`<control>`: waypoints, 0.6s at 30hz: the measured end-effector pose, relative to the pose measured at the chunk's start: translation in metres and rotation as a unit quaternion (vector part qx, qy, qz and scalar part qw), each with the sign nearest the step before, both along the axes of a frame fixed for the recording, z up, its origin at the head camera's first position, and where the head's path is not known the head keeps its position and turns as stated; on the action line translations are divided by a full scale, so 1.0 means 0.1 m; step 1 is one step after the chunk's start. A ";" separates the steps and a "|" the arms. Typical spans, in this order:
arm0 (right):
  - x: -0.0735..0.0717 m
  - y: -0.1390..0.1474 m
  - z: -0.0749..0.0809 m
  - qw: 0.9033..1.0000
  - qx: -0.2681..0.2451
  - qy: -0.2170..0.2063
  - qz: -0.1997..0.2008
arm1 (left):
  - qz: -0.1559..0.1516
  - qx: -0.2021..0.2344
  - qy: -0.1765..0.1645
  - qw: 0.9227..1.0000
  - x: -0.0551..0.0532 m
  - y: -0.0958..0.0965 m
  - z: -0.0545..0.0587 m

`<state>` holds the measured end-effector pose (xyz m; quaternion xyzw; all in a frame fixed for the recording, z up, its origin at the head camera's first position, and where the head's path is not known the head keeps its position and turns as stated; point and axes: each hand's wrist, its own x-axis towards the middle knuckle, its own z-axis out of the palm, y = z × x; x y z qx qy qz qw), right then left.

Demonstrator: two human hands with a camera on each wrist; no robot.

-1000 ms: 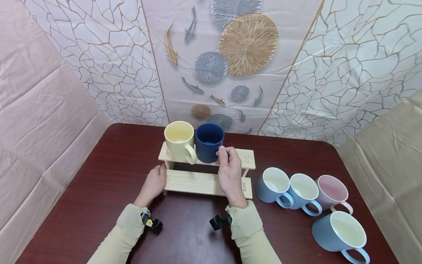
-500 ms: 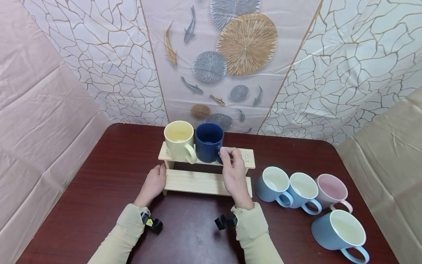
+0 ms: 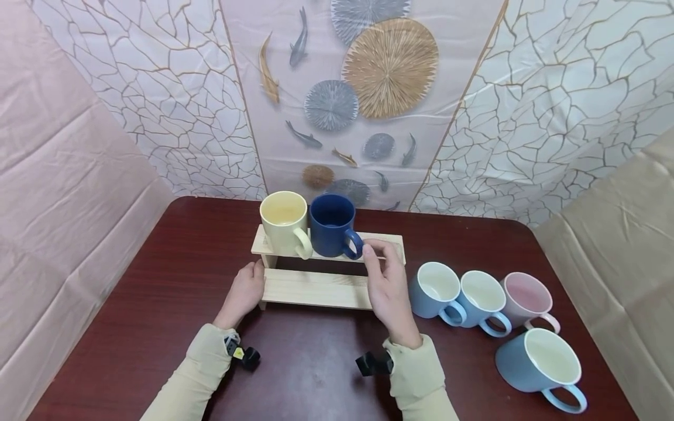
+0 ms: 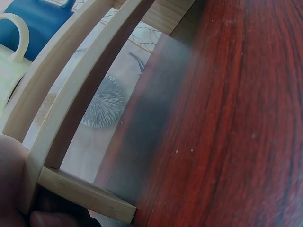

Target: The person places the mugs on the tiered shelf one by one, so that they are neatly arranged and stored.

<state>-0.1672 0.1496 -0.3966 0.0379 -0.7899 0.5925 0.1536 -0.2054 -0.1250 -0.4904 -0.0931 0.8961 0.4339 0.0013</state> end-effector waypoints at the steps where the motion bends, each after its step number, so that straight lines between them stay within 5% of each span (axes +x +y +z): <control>1: 0.03 0.04 0.00 1.000 0.007 0.004 -0.010 | 0.001 0.002 0.001 1.000 0.00 -0.01 0.00; 8: 0.27 0.39 -0.01 0.993 0.031 0.065 -0.099 | 0.010 0.003 0.005 1.000 -0.01 -0.03 -0.01; 12: 0.53 0.72 -0.03 0.973 -0.009 0.155 -0.170 | 0.000 0.008 -0.003 1.000 -0.01 0.00 -0.01; 15: 0.72 0.99 -0.04 0.939 -0.049 0.212 -0.267 | -0.005 0.008 -0.005 1.000 -0.01 0.02 -0.02; 18: 0.87 1.24 -0.08 0.885 -0.078 0.209 -0.408 | -0.002 0.008 -0.006 1.000 -0.01 0.02 -0.01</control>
